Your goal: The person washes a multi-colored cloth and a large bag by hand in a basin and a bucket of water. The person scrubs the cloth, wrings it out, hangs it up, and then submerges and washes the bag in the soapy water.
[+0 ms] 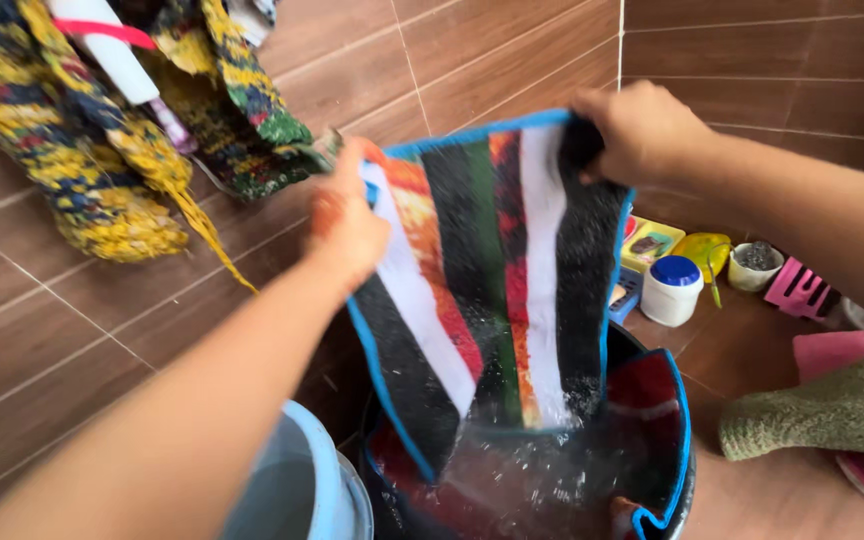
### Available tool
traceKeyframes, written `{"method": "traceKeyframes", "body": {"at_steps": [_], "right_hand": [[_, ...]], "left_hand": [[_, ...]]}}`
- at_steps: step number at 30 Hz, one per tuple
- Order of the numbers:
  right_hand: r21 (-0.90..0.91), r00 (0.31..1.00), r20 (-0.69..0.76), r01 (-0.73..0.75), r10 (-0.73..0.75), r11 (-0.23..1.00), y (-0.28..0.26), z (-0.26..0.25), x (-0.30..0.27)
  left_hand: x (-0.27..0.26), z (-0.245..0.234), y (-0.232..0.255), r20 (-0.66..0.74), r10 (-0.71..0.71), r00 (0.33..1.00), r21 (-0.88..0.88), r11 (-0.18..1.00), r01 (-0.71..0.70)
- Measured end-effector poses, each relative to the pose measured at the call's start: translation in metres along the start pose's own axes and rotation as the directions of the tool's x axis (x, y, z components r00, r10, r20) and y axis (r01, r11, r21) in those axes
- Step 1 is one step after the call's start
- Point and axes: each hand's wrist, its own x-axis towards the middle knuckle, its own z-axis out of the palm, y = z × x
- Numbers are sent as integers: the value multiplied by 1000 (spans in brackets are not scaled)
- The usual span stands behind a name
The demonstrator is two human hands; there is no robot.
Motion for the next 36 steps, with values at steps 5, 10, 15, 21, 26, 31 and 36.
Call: {"method": "traceKeyframes", "body": {"at_steps": [5,10,15,21,26,31,36], "right_hand": [[257,961,-273,37,36,966,-14,-37,19],[732,929,-122,-153,349,664,-22,-56,32],[887,893,234,-357,384,292,-12,-62,27],[700,822,394,-558,411,445,-20,13,-17],[-115,788,538,-284,300,952,-33,99,-63],[-139,705,667,-197,239,970,-41,167,-92],[-149,521,827,-160,212,976,-61,259,-153]], "left_hand": [[18,-59,30,-137,101,986,90,992,-89],[18,-85,53,-280,133,951,101,989,-109],[15,-69,54,-362,159,918,181,979,-98],[-32,23,25,50,16,999,361,932,-33],[-88,118,-7,188,227,956,133,958,-254],[-145,176,-43,523,-52,851,391,901,-185],[-208,224,-68,740,-268,617,421,900,-115]]}}
